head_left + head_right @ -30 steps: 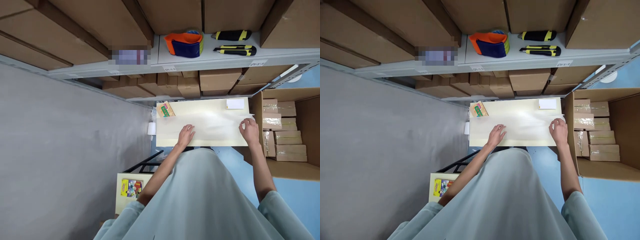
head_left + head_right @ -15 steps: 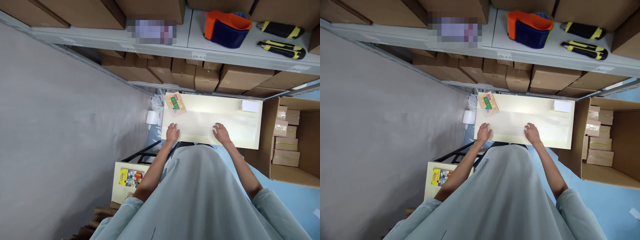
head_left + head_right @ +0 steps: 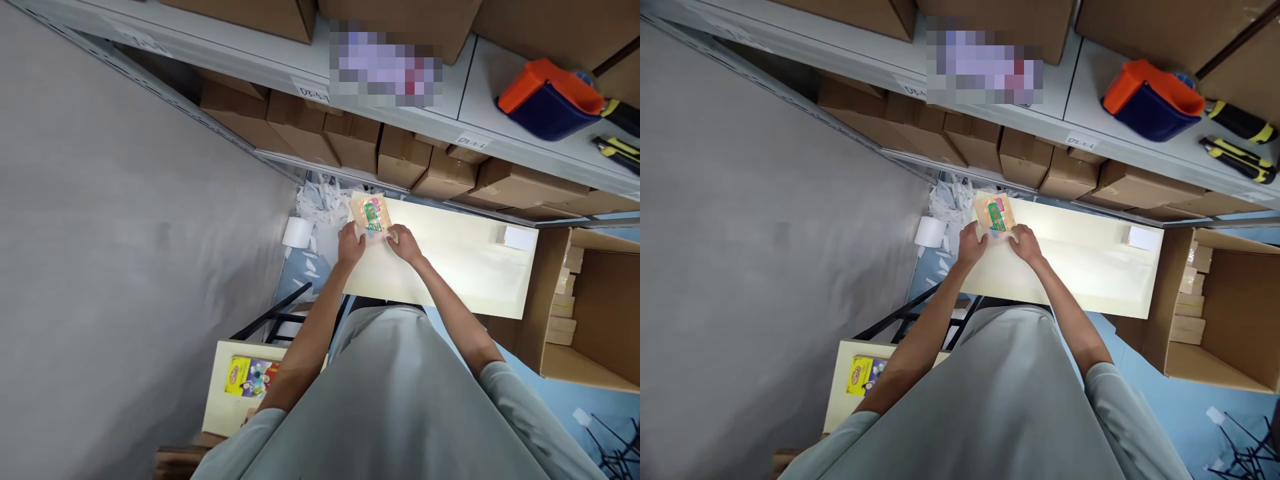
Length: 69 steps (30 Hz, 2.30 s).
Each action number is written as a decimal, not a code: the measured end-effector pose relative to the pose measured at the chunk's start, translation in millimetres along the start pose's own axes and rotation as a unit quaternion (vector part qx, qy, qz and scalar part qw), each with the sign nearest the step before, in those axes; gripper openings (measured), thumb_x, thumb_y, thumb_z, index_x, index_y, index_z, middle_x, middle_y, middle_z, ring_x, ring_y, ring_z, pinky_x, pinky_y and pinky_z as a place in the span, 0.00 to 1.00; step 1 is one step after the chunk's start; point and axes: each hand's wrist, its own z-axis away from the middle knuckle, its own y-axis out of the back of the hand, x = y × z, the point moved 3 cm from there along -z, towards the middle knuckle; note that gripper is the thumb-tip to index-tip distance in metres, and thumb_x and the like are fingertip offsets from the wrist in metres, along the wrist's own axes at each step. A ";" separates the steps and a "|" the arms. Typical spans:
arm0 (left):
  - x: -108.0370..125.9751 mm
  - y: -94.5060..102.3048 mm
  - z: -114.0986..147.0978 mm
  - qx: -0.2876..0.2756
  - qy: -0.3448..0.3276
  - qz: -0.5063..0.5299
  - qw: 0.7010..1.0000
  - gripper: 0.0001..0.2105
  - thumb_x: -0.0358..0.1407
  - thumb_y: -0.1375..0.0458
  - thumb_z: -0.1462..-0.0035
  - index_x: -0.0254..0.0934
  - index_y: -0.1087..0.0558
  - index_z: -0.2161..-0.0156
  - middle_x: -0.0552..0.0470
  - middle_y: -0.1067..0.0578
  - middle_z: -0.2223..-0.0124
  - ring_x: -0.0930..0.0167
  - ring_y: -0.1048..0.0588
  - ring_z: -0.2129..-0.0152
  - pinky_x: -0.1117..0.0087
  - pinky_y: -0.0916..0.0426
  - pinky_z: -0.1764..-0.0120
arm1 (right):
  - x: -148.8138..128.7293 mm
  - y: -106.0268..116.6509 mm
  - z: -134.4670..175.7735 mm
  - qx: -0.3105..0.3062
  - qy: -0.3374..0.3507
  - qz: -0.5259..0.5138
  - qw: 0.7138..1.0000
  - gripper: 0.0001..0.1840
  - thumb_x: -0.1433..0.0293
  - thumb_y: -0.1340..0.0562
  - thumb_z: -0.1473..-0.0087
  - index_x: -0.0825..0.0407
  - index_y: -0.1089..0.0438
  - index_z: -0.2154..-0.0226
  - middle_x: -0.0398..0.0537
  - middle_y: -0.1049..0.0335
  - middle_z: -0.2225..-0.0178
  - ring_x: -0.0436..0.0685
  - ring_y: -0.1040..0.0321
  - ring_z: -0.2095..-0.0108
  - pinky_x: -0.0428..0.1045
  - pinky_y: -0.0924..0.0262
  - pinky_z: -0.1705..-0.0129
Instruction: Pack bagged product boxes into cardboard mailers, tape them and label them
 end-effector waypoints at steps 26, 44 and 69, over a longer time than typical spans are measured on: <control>-10.4 4.5 -27.4 -0.038 -0.019 0.017 0.999 0.24 0.31 0.44 0.35 0.36 0.31 0.35 0.36 0.28 0.33 0.53 0.33 0.32 0.46 0.40 0.29 | -13.5 -38.8 -12.1 -0.019 -0.049 0.047 0.998 0.31 0.69 0.44 0.31 0.58 0.40 0.28 0.63 0.43 0.25 0.73 0.41 0.31 0.67 0.41 0.30; -10.2 -4.6 140.4 -0.182 -0.107 -0.046 0.976 0.16 0.30 0.46 0.32 0.39 0.24 0.42 0.39 0.24 0.45 0.55 0.26 0.45 0.51 0.29 0.37 | 53.4 -78.2 141.2 -0.037 -0.010 0.176 0.984 0.34 0.66 0.49 0.27 0.56 0.48 0.23 0.61 0.64 0.19 0.69 0.63 0.20 0.66 0.45 0.27; 158.9 -138.9 120.2 -0.274 -0.231 -0.146 0.922 0.28 0.38 0.48 0.31 0.39 0.33 0.28 0.43 0.41 0.22 0.48 0.43 0.25 0.45 0.36 0.30 | 343.2 72.0 308.5 0.144 -0.314 0.066 0.936 0.37 0.59 0.46 0.30 0.59 0.44 0.25 0.64 0.54 0.21 0.70 0.54 0.22 0.64 0.44 0.27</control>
